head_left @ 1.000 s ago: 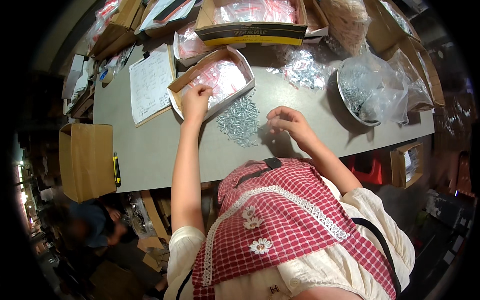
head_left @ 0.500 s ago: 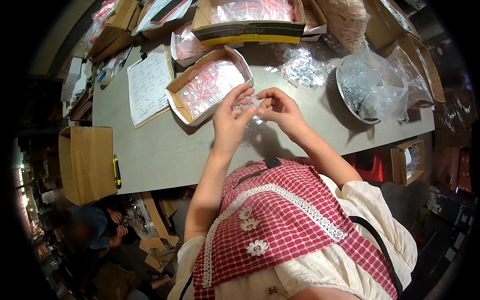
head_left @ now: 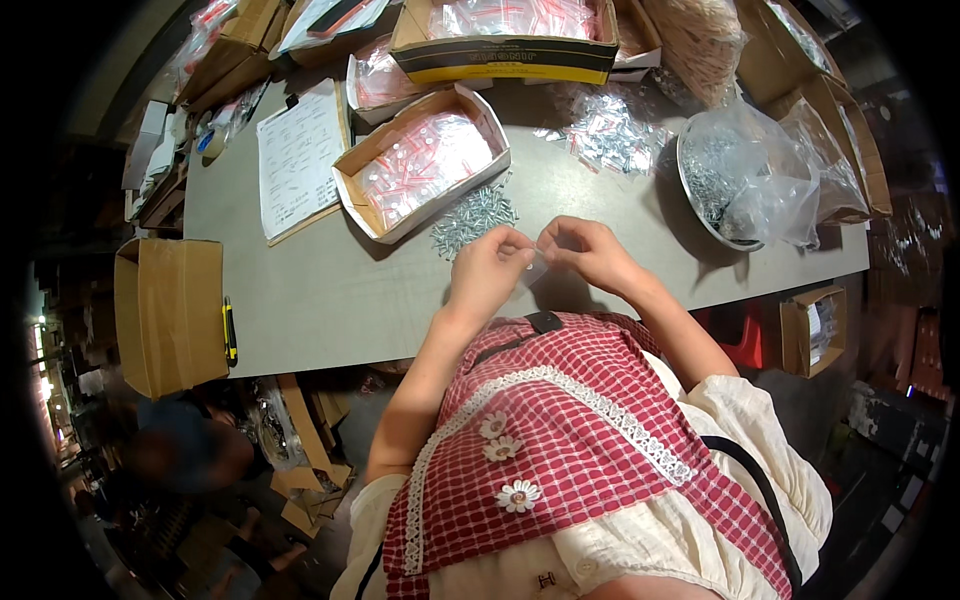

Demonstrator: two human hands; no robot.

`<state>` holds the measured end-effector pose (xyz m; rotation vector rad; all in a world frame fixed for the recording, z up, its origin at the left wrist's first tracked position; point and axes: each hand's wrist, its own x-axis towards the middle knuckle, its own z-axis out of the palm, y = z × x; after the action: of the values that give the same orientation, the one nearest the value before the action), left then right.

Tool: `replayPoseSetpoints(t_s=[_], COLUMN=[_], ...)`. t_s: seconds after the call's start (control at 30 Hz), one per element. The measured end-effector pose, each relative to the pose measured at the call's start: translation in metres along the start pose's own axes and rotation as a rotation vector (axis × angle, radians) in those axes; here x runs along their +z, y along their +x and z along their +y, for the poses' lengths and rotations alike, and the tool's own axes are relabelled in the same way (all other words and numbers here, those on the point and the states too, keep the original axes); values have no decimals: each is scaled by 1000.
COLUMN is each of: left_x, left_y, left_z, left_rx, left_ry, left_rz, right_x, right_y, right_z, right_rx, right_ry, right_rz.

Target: The person sorts small metal parts on a table, places them into a plastic bag, and then retrieves a cardboard box from a pile to place the bag inside.

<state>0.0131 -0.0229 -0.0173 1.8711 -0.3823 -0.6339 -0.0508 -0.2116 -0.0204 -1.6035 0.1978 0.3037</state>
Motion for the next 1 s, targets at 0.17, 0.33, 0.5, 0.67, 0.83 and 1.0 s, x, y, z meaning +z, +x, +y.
replayPoseSetpoints(t_s=[0.17,0.33,0.5,0.67,0.83,1.0], left_x=[2,1,-1,-2,3,6], left_y=[-1,-2,-7,-10,-15,-20], left_z=[-3,-8,8,6,6,16], left_rx=[51,326,341,86,-15,147], left_ry=[81,336,302,0,-329,159], left_rz=[13,207,129,-136,-140,38], right_x=[-4,1,1,6,6,10], right_y=[-8,-16,-16,-19,-19,-14], right_z=[0,-13,-10,-12,-14,-15], right_rx=[172,138,30,95,109,-277], right_ry=[58,24,-28,150,347,-576], right_rz=[-164,-120,-59,-127,-184,177])
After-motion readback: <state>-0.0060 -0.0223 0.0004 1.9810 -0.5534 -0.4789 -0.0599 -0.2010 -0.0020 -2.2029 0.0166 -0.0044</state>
